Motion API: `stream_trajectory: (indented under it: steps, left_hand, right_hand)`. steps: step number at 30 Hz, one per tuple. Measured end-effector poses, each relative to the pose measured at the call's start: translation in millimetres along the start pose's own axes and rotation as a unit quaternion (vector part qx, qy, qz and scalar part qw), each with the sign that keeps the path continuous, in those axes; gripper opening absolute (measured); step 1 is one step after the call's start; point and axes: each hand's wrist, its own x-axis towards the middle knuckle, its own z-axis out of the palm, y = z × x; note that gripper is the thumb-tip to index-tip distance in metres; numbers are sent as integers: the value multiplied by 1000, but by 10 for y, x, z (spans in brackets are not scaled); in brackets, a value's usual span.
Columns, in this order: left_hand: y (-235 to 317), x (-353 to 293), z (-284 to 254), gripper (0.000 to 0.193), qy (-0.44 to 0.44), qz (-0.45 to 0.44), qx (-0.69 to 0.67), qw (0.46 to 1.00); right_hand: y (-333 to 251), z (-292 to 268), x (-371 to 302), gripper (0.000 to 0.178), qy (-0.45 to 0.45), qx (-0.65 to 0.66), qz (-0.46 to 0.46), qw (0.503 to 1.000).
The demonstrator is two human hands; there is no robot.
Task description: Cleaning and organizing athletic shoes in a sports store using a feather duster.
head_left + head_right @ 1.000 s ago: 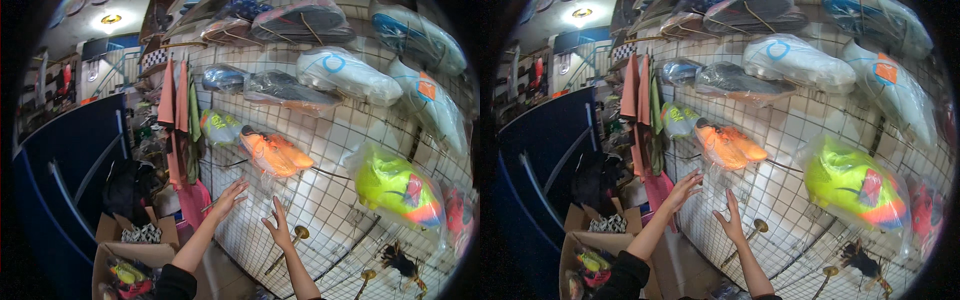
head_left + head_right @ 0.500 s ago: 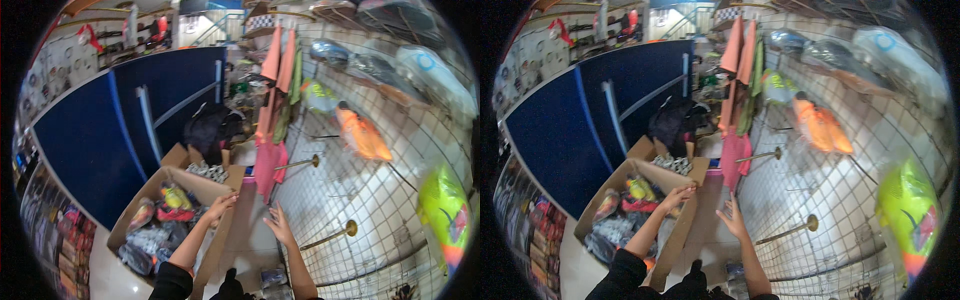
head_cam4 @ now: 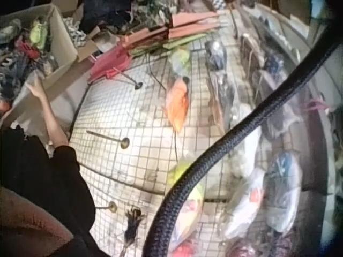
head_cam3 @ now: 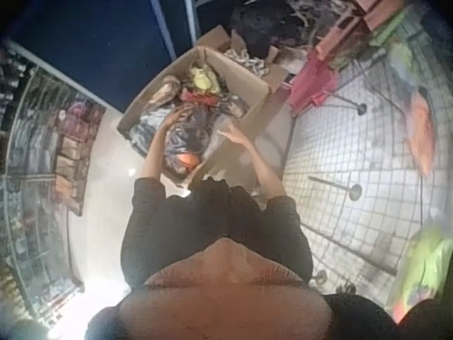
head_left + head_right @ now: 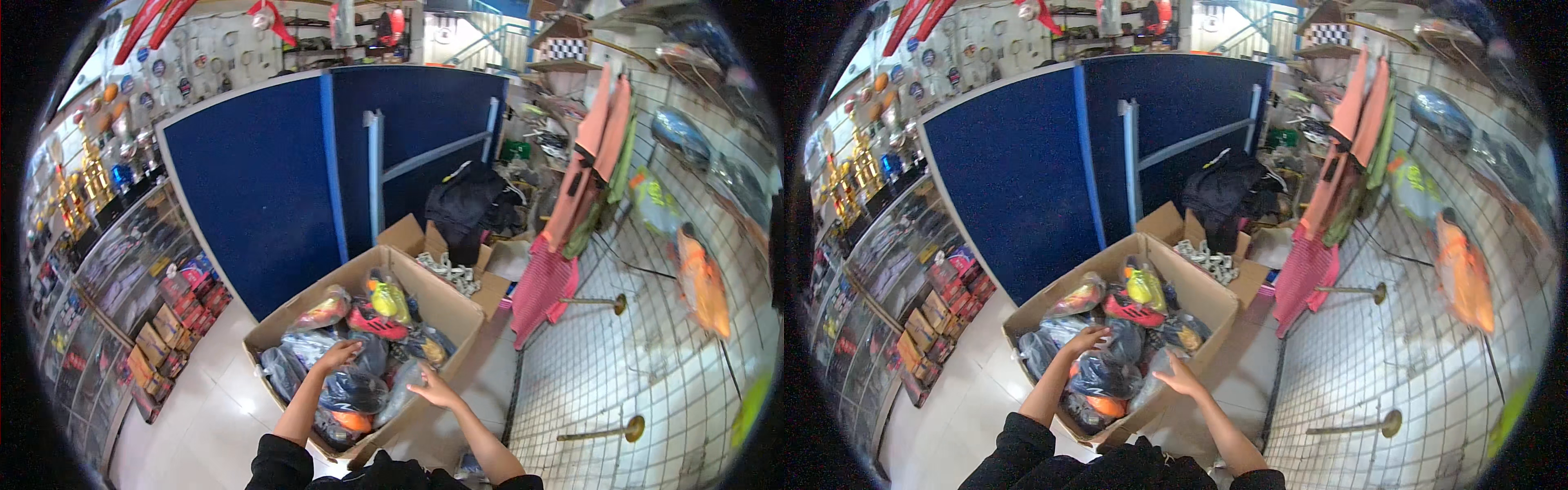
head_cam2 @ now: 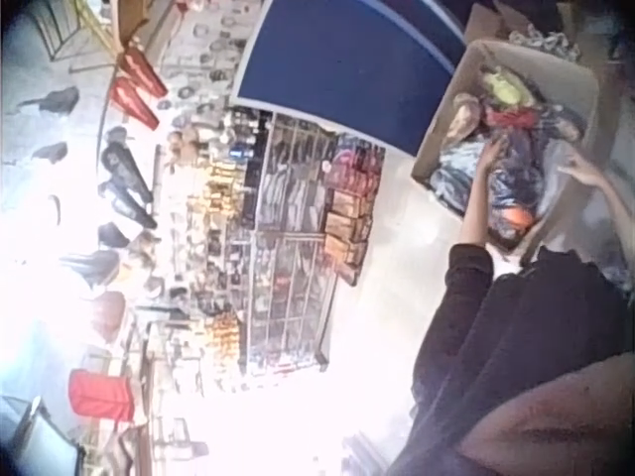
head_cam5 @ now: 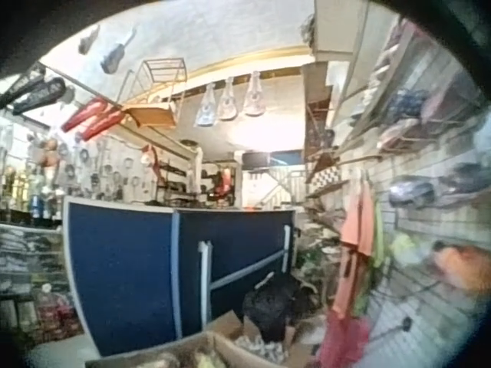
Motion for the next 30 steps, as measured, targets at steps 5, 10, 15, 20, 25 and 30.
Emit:
stream_trajectory:
  steps: [5,10,15,20,25,30]
  left_hand:
    - [-484,-15,-365,58,49,-28,-12,998]
    - [-601,28,-447,54,89,-32,-53,994]
    - [-642,164,-575,65,179,-2,-74,981]
    - [-638,482,-717,77,288,36,-30,956]
    - [-537,691,-891,77,339,60,72,936]
    - [-518,1028,-966,73,368,62,134,918]
  right_hand:
    - [109,406,425,86,-63,-53,-15,997]
    - [116,527,892,86,-128,4,17,992]
    - [-31,553,1503,86,-122,-50,16,991]
    - [-131,600,2371,92,-66,-136,-112,982]
    - [-660,612,2844,101,-64,-278,-204,937]
    - [-641,650,3440,99,-124,-341,-270,892]
